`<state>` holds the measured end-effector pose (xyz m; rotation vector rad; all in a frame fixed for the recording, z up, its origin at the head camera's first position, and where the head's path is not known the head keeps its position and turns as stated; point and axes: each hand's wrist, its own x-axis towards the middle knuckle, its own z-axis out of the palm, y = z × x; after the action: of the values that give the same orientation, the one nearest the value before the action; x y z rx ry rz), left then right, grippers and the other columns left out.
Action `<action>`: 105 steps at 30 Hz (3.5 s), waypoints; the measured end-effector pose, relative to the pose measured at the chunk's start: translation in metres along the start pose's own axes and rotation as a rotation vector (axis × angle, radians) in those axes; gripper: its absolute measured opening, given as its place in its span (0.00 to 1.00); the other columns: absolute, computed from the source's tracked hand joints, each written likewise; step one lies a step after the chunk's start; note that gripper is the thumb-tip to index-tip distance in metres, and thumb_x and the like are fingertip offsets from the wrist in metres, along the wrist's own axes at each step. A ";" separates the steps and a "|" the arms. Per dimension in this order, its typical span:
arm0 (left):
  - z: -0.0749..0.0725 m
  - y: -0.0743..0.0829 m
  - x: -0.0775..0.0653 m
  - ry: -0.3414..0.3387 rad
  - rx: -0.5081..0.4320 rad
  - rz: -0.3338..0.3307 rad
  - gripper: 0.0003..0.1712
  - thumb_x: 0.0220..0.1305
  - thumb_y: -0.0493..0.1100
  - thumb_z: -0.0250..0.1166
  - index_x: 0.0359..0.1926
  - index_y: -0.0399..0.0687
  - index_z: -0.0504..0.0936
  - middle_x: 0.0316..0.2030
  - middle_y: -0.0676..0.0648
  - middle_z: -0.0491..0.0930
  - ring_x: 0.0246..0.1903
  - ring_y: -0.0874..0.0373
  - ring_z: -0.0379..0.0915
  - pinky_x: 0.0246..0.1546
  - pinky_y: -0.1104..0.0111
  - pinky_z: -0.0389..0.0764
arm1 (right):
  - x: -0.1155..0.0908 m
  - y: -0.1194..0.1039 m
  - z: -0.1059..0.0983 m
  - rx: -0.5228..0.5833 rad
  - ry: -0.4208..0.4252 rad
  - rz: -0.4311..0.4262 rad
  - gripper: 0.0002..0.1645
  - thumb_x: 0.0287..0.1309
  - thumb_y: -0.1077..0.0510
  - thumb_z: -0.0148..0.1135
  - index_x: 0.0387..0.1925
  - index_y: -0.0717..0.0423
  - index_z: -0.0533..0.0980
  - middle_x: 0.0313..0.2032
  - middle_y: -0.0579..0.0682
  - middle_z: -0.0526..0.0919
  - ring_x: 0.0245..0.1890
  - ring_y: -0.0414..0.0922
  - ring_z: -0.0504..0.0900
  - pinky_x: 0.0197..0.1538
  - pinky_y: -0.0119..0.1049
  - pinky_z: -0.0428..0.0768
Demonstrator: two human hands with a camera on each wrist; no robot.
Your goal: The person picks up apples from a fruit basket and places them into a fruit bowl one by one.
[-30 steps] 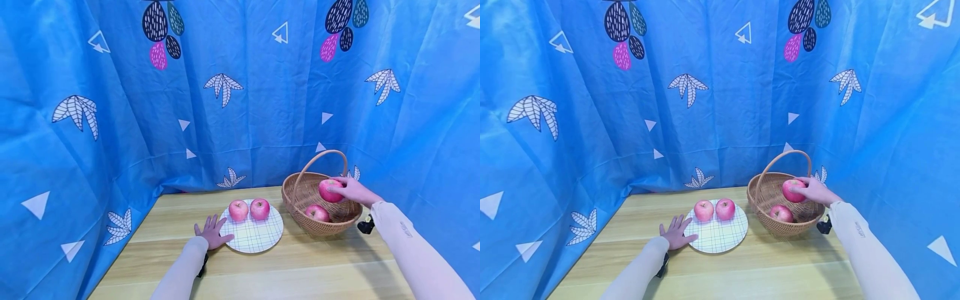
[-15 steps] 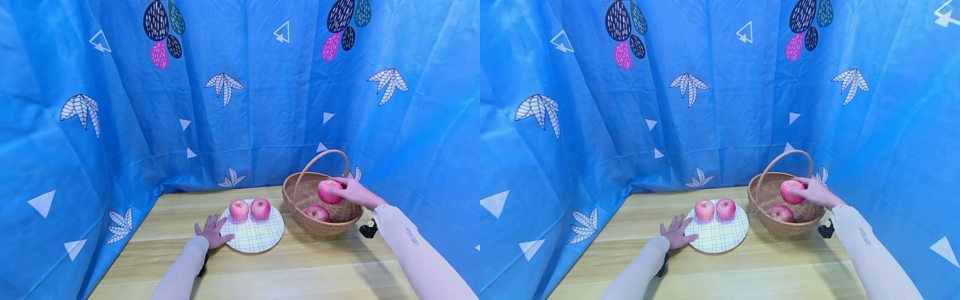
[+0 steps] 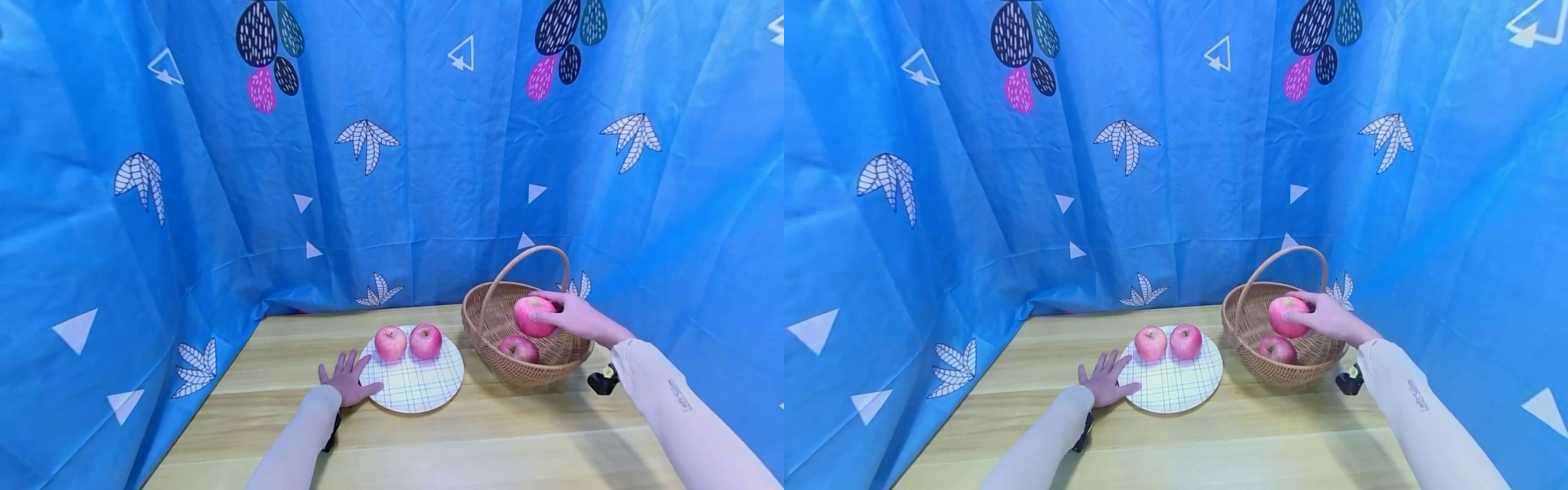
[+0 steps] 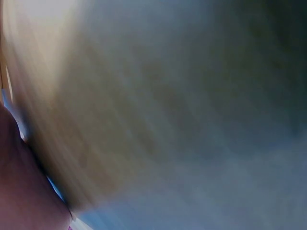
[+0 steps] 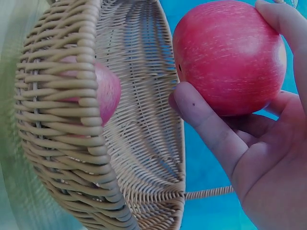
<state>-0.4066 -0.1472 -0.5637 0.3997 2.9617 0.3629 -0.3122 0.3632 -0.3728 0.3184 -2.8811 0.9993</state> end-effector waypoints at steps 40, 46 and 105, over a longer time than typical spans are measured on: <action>0.001 -0.001 0.001 -0.001 0.008 -0.007 0.58 0.51 0.90 0.44 0.79 0.71 0.53 0.81 0.47 0.43 0.80 0.43 0.32 0.66 0.26 0.28 | -0.006 -0.065 0.034 0.115 -0.112 -0.088 0.41 0.60 0.38 0.69 0.71 0.42 0.67 0.57 0.50 0.80 0.55 0.52 0.77 0.49 0.41 0.83; 0.002 -0.002 0.000 0.012 -0.003 0.012 0.59 0.50 0.91 0.43 0.78 0.72 0.54 0.81 0.48 0.43 0.80 0.43 0.32 0.66 0.26 0.28 | -0.004 -0.076 0.038 0.119 -0.130 -0.136 0.39 0.61 0.40 0.69 0.70 0.43 0.69 0.53 0.47 0.82 0.51 0.48 0.79 0.52 0.39 0.81; -0.001 0.001 0.000 -0.003 -0.006 0.000 0.59 0.50 0.90 0.44 0.79 0.72 0.53 0.81 0.47 0.43 0.80 0.43 0.31 0.66 0.26 0.27 | 0.025 -0.094 0.131 0.259 -0.186 -0.224 0.42 0.59 0.42 0.72 0.71 0.49 0.69 0.58 0.50 0.81 0.56 0.45 0.80 0.58 0.41 0.80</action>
<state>-0.4070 -0.1461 -0.5620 0.3994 2.9574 0.3706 -0.3164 0.2062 -0.4153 0.7708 -2.7849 1.3633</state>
